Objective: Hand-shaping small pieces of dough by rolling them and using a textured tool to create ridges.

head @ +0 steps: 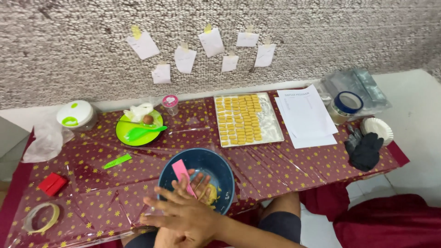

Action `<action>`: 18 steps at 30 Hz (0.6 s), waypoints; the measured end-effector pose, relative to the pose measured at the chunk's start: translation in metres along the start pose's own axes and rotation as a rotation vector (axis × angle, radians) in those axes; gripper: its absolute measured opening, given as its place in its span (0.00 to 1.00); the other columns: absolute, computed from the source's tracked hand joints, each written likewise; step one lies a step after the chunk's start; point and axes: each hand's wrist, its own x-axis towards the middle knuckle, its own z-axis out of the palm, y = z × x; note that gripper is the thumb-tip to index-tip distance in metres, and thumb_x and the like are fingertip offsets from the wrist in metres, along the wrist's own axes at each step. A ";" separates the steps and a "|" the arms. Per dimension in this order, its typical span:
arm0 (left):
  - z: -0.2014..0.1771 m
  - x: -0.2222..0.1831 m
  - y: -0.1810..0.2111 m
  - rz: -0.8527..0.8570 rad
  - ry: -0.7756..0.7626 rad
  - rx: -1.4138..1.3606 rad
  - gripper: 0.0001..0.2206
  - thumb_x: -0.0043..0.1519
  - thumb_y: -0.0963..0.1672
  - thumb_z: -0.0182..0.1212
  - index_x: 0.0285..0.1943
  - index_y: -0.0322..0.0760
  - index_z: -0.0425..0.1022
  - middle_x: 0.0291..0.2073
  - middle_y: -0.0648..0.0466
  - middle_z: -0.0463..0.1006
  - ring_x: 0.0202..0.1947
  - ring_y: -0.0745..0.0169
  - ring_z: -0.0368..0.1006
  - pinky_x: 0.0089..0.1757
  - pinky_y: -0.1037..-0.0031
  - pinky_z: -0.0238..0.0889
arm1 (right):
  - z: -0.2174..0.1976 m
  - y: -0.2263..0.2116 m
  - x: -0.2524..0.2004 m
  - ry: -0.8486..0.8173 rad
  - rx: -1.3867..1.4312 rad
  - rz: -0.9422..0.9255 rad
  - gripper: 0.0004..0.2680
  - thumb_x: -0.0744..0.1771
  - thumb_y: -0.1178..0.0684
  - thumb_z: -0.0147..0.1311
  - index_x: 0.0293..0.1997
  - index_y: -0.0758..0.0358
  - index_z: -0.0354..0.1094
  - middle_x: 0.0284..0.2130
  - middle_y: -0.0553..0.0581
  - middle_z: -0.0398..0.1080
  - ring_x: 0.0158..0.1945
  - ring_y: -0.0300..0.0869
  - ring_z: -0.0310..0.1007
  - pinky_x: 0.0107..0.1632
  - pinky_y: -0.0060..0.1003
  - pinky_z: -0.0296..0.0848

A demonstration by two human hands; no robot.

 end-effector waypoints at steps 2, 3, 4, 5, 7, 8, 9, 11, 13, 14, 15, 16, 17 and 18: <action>0.005 0.003 0.009 -0.005 -0.001 -0.015 0.26 0.65 0.55 0.39 0.73 0.55 0.59 0.64 0.45 0.66 0.65 0.43 0.60 0.58 0.54 0.53 | -0.010 0.008 0.004 -0.006 -0.208 0.006 0.31 0.70 0.21 0.17 0.80 0.42 0.44 0.80 0.63 0.47 0.85 0.67 0.40 0.78 0.82 0.27; 0.011 0.009 0.011 -0.008 0.000 -0.025 0.26 0.65 0.55 0.38 0.73 0.55 0.58 0.65 0.45 0.66 0.66 0.43 0.60 0.58 0.54 0.53 | -0.007 0.005 0.008 -0.013 -0.207 0.003 0.31 0.70 0.21 0.17 0.80 0.42 0.44 0.80 0.63 0.47 0.85 0.67 0.40 0.78 0.82 0.27; 0.017 0.015 0.014 -0.012 0.001 -0.031 0.27 0.65 0.56 0.38 0.74 0.56 0.58 0.66 0.45 0.66 0.67 0.43 0.59 0.59 0.53 0.52 | -0.003 0.002 0.013 0.148 -0.140 0.060 0.32 0.71 0.18 0.14 0.80 0.42 0.43 0.80 0.59 0.44 0.85 0.64 0.38 0.79 0.78 0.23; 0.023 0.020 0.017 -0.016 0.001 -0.037 0.27 0.64 0.56 0.38 0.74 0.56 0.58 0.66 0.45 0.65 0.68 0.43 0.59 0.59 0.53 0.51 | 0.001 -0.001 0.017 0.309 -0.072 0.118 0.33 0.71 0.16 0.10 0.80 0.42 0.43 0.81 0.56 0.40 0.85 0.61 0.35 0.80 0.75 0.20; 0.034 0.026 0.027 -0.019 -0.007 -0.037 0.28 0.64 0.56 0.37 0.74 0.57 0.57 0.67 0.45 0.65 0.69 0.42 0.58 0.61 0.52 0.50 | 0.000 -0.004 0.011 0.191 -0.046 0.070 0.33 0.72 0.18 0.12 0.80 0.47 0.44 0.80 0.60 0.43 0.84 0.63 0.38 0.80 0.72 0.26; 0.037 0.025 0.028 -0.033 -0.002 -0.036 0.28 0.63 0.57 0.37 0.75 0.58 0.57 0.68 0.45 0.64 0.70 0.42 0.57 0.61 0.51 0.49 | 0.003 -0.009 0.005 0.073 -0.014 0.042 0.32 0.73 0.21 0.13 0.80 0.52 0.45 0.79 0.63 0.45 0.84 0.65 0.42 0.81 0.70 0.32; 0.041 0.023 0.028 -0.047 0.003 -0.034 0.29 0.63 0.57 0.37 0.75 0.59 0.56 0.69 0.46 0.64 0.71 0.42 0.57 0.62 0.51 0.49 | 0.003 -0.003 0.006 0.077 -0.009 0.049 0.32 0.73 0.21 0.13 0.80 0.52 0.45 0.79 0.63 0.45 0.84 0.65 0.42 0.81 0.70 0.32; 0.058 0.029 0.028 -0.063 -0.012 -0.040 0.29 0.63 0.58 0.36 0.76 0.60 0.56 0.70 0.46 0.64 0.73 0.42 0.56 0.63 0.50 0.47 | -0.004 0.015 0.011 0.033 -0.066 0.104 0.33 0.70 0.17 0.10 0.82 0.40 0.34 0.82 0.57 0.32 0.86 0.62 0.27 0.75 0.83 0.25; 0.071 0.024 0.022 -0.083 -0.013 -0.046 0.30 0.62 0.58 0.36 0.76 0.61 0.55 0.71 0.46 0.63 0.74 0.41 0.55 0.64 0.49 0.46 | 0.002 -0.001 0.021 0.193 -0.005 0.102 0.32 0.72 0.16 0.09 0.82 0.39 0.33 0.82 0.54 0.33 0.85 0.56 0.29 0.78 0.78 0.29; 0.079 0.024 0.021 -0.086 -0.018 -0.048 0.31 0.62 0.58 0.35 0.77 0.61 0.55 0.72 0.46 0.63 0.75 0.41 0.54 0.65 0.49 0.46 | 0.004 -0.008 0.028 0.354 0.054 0.090 0.31 0.73 0.15 0.08 0.82 0.37 0.33 0.81 0.51 0.33 0.84 0.50 0.30 0.81 0.74 0.33; 0.084 0.022 0.021 -0.090 -0.023 -0.050 0.31 0.62 0.59 0.35 0.77 0.62 0.55 0.73 0.47 0.62 0.76 0.41 0.54 0.65 0.48 0.45 | 0.000 -0.005 0.022 0.354 0.052 0.085 0.31 0.73 0.15 0.08 0.82 0.37 0.33 0.81 0.51 0.33 0.84 0.50 0.30 0.81 0.74 0.33; 0.089 0.015 0.017 -0.099 -0.019 -0.052 0.32 0.61 0.59 0.35 0.77 0.63 0.54 0.73 0.47 0.62 0.77 0.41 0.54 0.66 0.48 0.44 | -0.001 -0.005 0.013 0.191 0.071 0.045 0.32 0.73 0.17 0.13 0.81 0.44 0.37 0.81 0.58 0.38 0.85 0.59 0.34 0.82 0.72 0.29; 0.098 0.006 0.010 -0.108 -0.015 -0.055 0.32 0.61 0.59 0.34 0.78 0.63 0.54 0.74 0.47 0.62 0.77 0.40 0.53 0.67 0.47 0.44 | -0.003 -0.005 0.005 0.028 0.090 0.007 0.33 0.72 0.19 0.18 0.80 0.51 0.42 0.80 0.65 0.42 0.85 0.67 0.37 0.82 0.71 0.26; 0.099 -0.005 0.000 -0.105 -0.018 -0.058 0.32 0.61 0.59 0.34 0.78 0.63 0.54 0.74 0.47 0.62 0.77 0.40 0.53 0.67 0.47 0.44 | -0.006 0.004 0.010 0.025 0.088 0.004 0.33 0.72 0.19 0.18 0.80 0.51 0.42 0.80 0.65 0.42 0.85 0.67 0.37 0.82 0.71 0.26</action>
